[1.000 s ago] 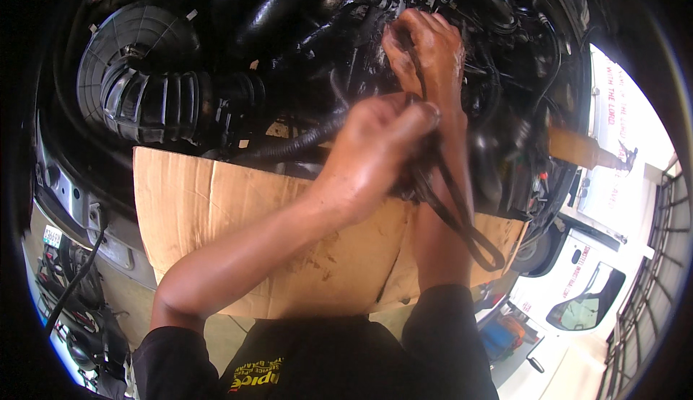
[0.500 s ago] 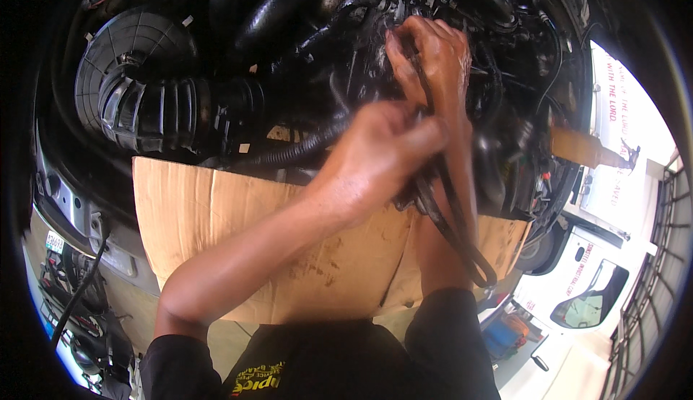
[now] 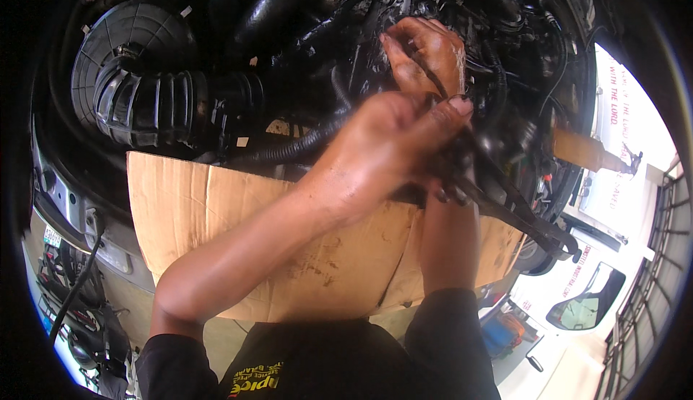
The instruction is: The person works on a car engine with the hood open, using a wrench to loosen and tighten bolts on the engine block. The person repeatedly adjusts components and manipulates hoses and wires within the engine bay.
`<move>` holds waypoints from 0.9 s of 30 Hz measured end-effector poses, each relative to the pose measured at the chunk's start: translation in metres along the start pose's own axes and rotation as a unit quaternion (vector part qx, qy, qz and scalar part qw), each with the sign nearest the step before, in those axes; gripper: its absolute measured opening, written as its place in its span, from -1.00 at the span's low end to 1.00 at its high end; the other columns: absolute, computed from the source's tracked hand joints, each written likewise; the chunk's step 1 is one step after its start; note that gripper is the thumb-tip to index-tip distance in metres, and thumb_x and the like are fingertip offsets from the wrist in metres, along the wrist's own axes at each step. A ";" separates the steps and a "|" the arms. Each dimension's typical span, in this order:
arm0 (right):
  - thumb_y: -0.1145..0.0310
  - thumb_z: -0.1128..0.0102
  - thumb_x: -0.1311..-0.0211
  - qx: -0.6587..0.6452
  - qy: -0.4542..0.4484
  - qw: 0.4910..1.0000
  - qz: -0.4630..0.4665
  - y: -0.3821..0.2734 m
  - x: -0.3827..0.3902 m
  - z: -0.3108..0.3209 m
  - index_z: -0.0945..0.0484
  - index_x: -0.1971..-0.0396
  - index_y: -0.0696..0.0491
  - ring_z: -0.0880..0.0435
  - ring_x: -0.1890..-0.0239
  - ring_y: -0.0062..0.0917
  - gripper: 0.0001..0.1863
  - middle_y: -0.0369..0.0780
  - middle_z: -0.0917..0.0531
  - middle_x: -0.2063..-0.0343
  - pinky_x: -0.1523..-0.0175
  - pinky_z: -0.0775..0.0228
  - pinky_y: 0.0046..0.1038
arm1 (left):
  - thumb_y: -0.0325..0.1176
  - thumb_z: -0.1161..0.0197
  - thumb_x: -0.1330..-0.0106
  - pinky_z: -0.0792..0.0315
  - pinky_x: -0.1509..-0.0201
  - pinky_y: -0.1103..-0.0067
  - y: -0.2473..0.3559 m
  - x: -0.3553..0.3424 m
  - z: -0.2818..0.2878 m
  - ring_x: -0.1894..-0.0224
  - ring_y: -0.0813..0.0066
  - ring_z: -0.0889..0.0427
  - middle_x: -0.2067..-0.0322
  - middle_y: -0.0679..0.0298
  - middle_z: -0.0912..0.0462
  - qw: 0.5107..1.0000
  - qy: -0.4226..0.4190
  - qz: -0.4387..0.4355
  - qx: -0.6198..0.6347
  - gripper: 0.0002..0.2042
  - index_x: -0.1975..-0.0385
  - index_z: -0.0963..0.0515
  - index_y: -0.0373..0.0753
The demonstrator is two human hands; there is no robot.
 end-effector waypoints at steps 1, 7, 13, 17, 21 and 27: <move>0.35 -0.53 -0.26 0.002 -0.005 0.999 -0.032 0.002 0.001 -0.002 -0.78 0.24 0.19 -0.73 0.29 -0.45 -0.79 -0.13 -0.79 0.35 0.10 -0.54 -0.39 | 0.02 -0.24 -0.64 -0.66 0.34 0.61 0.000 -0.001 0.002 0.44 0.58 -0.75 0.39 0.22 -0.78 1.000 0.005 -0.002 -0.001 -0.54 0.22 -0.65 -0.36; 0.40 -0.54 -0.33 -0.028 -0.016 0.988 -0.151 0.022 0.001 -0.005 -0.77 0.24 0.20 -0.69 0.27 -0.67 -0.82 -0.25 -0.80 0.38 0.05 -0.52 -0.51 | 0.12 -0.19 -0.64 -0.72 0.21 0.57 -0.006 -0.001 -0.009 0.34 0.51 -0.80 0.31 0.14 -0.78 0.998 -0.023 0.027 0.045 -0.45 0.10 -0.59 -0.41; 0.36 -0.55 -0.37 -0.096 0.086 0.978 -0.165 0.037 -0.010 0.003 -0.75 0.32 0.19 -0.60 0.37 -0.71 -0.80 -0.31 -0.76 0.45 0.17 -0.47 -0.54 | 0.16 -0.09 -0.68 -0.62 0.04 0.53 0.001 0.005 -0.012 0.24 0.48 -0.75 0.34 0.17 -0.74 0.978 -0.036 0.057 -0.199 -0.42 0.08 -0.58 -0.42; 0.34 -0.55 -0.39 0.013 0.030 0.978 -0.207 0.026 -0.014 0.000 -0.71 0.41 0.17 -0.49 0.43 -0.73 -0.75 -0.40 -0.66 0.52 0.26 -0.35 -0.56 | 0.09 -0.10 -0.70 -0.54 0.08 0.51 0.014 0.005 -0.003 0.28 0.53 -0.67 0.36 0.23 -0.72 0.977 -0.013 0.033 -0.208 -0.47 0.14 -0.60 -0.39; 0.34 -0.55 -0.37 -0.032 0.056 0.971 -0.228 0.050 -0.006 0.004 -0.67 0.47 0.15 -0.43 0.46 -0.74 -0.72 -0.41 -0.61 0.56 0.29 -0.30 -0.54 | 0.00 -0.11 -0.71 -0.49 0.14 0.53 0.004 -0.004 0.001 0.32 0.59 -0.62 0.38 0.31 -0.70 0.998 0.013 -0.038 -0.052 -0.56 0.19 -0.64 -0.32; 0.21 -0.51 -0.40 0.063 0.041 0.977 -0.197 0.033 -0.017 -0.001 -0.70 0.45 0.19 -0.43 0.48 -0.66 -0.65 -0.41 -0.64 0.55 0.29 -0.33 -0.42 | -0.10 -0.11 -0.71 -0.47 0.15 0.58 0.003 0.000 0.007 0.33 0.65 -0.61 0.37 0.32 -0.71 0.996 0.027 -0.015 -0.080 -0.64 0.20 -0.65 -0.27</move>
Point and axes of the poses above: each hand's wrist, its own x-axis away from the middle knuckle, its own z-axis out of the back of the hand, y = z × x, the point moved 10 cm from there along -x, towards the middle knuckle
